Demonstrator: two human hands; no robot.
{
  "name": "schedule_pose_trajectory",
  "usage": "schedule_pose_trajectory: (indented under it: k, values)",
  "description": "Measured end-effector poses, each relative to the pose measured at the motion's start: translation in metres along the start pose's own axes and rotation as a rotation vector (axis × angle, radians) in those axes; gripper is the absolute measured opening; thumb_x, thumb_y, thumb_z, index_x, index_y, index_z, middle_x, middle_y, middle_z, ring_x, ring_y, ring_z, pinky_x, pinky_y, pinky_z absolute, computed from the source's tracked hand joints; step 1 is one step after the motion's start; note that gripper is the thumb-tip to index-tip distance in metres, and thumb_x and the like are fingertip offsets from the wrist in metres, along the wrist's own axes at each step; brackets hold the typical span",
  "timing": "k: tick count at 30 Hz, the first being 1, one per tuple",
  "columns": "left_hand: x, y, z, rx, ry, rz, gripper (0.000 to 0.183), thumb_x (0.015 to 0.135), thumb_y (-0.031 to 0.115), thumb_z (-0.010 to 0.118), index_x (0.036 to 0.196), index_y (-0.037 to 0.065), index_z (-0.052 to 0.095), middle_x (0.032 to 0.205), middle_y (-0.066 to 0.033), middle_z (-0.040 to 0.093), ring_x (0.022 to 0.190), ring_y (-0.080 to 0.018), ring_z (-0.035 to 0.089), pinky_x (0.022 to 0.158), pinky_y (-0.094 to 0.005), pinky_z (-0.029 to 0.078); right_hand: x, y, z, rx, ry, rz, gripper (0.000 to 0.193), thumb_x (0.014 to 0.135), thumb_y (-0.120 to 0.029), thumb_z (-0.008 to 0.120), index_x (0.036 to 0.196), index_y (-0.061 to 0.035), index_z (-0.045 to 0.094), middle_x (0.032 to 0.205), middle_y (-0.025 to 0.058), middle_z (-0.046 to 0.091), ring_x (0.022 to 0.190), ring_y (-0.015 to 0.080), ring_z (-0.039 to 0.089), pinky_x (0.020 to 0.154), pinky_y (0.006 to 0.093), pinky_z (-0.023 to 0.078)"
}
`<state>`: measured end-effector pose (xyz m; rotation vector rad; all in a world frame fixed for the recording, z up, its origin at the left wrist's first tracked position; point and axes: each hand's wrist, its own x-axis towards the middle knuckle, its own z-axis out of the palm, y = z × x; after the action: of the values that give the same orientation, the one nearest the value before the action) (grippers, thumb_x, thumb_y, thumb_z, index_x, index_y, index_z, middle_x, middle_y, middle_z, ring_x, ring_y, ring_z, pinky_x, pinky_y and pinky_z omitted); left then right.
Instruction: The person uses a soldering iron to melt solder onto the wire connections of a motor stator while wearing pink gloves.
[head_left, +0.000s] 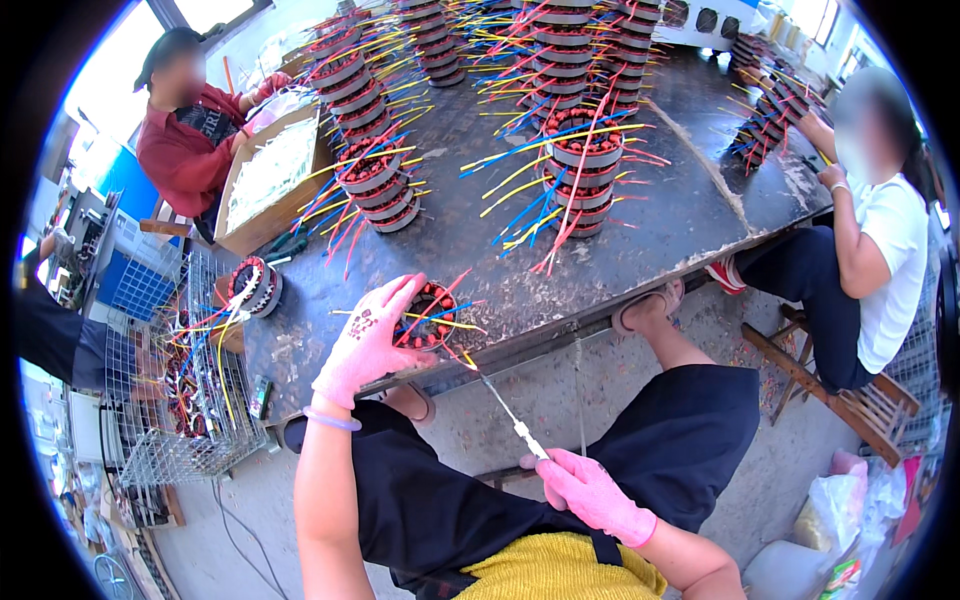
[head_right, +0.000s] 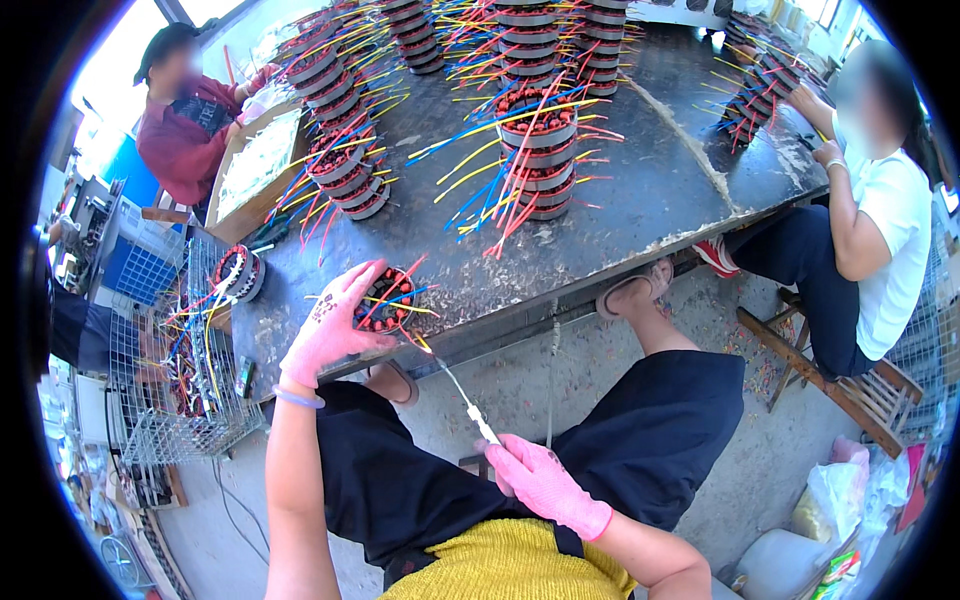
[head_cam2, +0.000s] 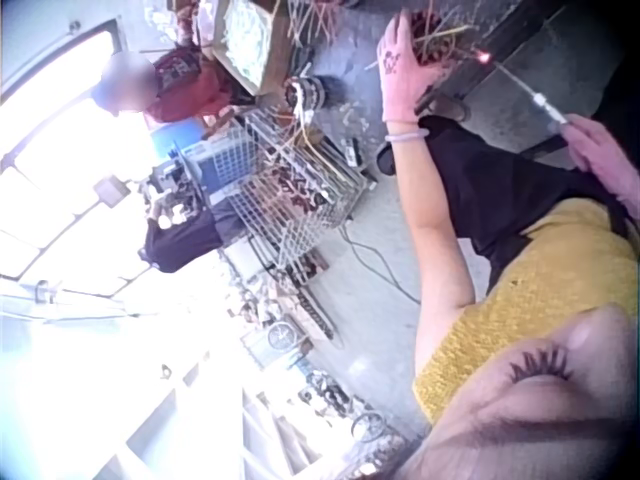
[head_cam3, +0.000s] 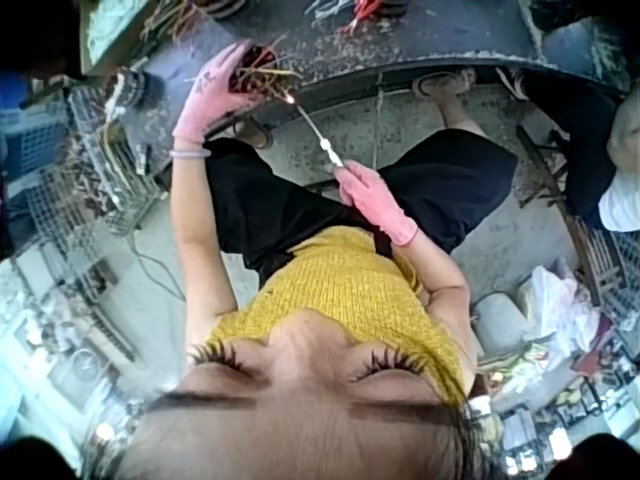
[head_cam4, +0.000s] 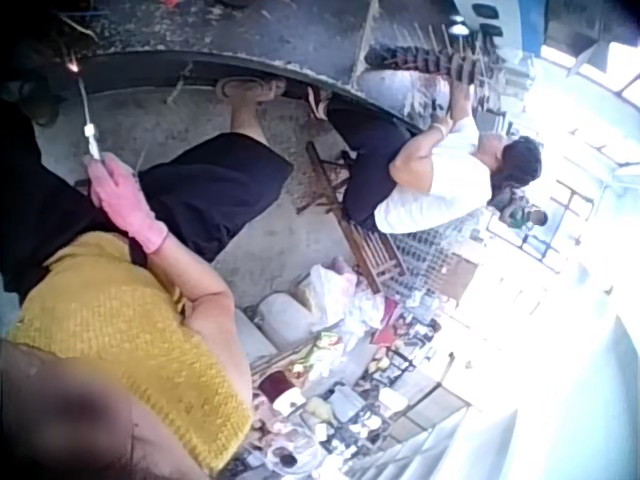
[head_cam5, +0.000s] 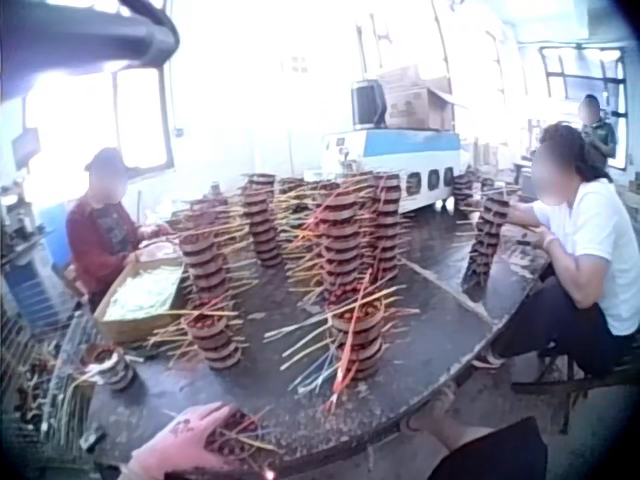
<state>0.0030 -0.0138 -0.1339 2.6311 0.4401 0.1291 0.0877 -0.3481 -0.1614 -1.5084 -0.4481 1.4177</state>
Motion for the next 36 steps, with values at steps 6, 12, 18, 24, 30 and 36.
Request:
schedule_pose_trajectory:
  k: [6, 12, 18, 24, 30, 36]
  values:
    - [0.0, -0.002, -0.002, 0.008, 0.001, -0.012, 0.105, 0.058, 0.024, 0.09, 0.149, 0.005, 0.042, 0.15, -0.0188, 0.045, 0.138, -0.037, 0.042, 0.115, -0.0427, 0.035, 0.003, 0.006, 0.001, 0.01, -0.023, 0.005, 0.041, 0.105, -0.036, 0.046, 0.121, -0.0016, 0.062, 0.067, -0.001, 0.051, 0.06, 0.0079, 0.046, 0.059, 0.0271, 0.041]
    - [0.013, 0.007, 0.004, -0.012, 0.02, 0.057, 0.103, 0.057, 0.025, 0.089, 0.147, 0.003, 0.044, 0.144, -0.0189, 0.049, 0.132, -0.0382, 0.047, 0.112, -0.0438, 0.037, 0.002, 0.018, -0.002, 0.208, -0.011, -0.043, 0.032, 0.106, -0.034, 0.049, 0.098, -0.0044, 0.059, 0.067, -0.0027, 0.051, 0.058, 0.0066, 0.045, 0.054, 0.0264, 0.038]
    - [0.004, 0.008, 0.007, -0.091, 0.036, -0.102, 0.109, 0.05, 0.012, 0.089, 0.148, 0.002, 0.042, 0.142, -0.0189, 0.051, 0.132, -0.0352, 0.049, 0.112, -0.0413, 0.039, 0.002, 0.006, -0.009, 0.084, -0.042, -0.048, 0.035, 0.105, -0.034, 0.047, 0.088, -0.0044, 0.051, 0.065, 0.0012, 0.05, 0.06, 0.0121, 0.049, 0.06, 0.0324, 0.042]
    - [0.007, 0.003, 0.011, -0.066, 0.035, -0.088, 0.11, 0.048, 0.007, 0.089, 0.148, 0.001, 0.042, 0.146, -0.0184, 0.048, 0.134, -0.0339, 0.048, 0.114, -0.0413, 0.038, 0.001, 0.014, -0.016, -0.003, -0.023, -0.084, 0.038, 0.105, -0.036, 0.046, 0.087, -0.0035, 0.048, 0.065, 0.0078, 0.05, 0.061, 0.0199, 0.05, 0.063, 0.0364, 0.043]
    - [0.004, -0.003, 0.01, -0.061, 0.034, -0.07, 0.111, 0.049, 0.009, 0.09, 0.149, 0.002, 0.042, 0.145, -0.0185, 0.048, 0.135, -0.0338, 0.047, 0.115, -0.0415, 0.037, 0.002, 0.012, -0.017, -0.013, -0.035, -0.114, 0.038, 0.105, -0.037, 0.047, 0.088, -0.0029, 0.049, 0.065, 0.0074, 0.051, 0.061, 0.0198, 0.051, 0.062, 0.0371, 0.043]
    - [0.005, -0.001, 0.011, -0.057, 0.032, -0.06, 0.111, 0.05, 0.01, 0.09, 0.149, 0.003, 0.042, 0.145, -0.0187, 0.048, 0.135, -0.0343, 0.047, 0.114, -0.0419, 0.038, 0.002, 0.009, -0.012, -0.01, -0.032, -0.089, 0.04, 0.105, -0.038, 0.047, 0.087, -0.0033, 0.049, 0.065, 0.0065, 0.052, 0.061, 0.0186, 0.051, 0.063, 0.0364, 0.043]
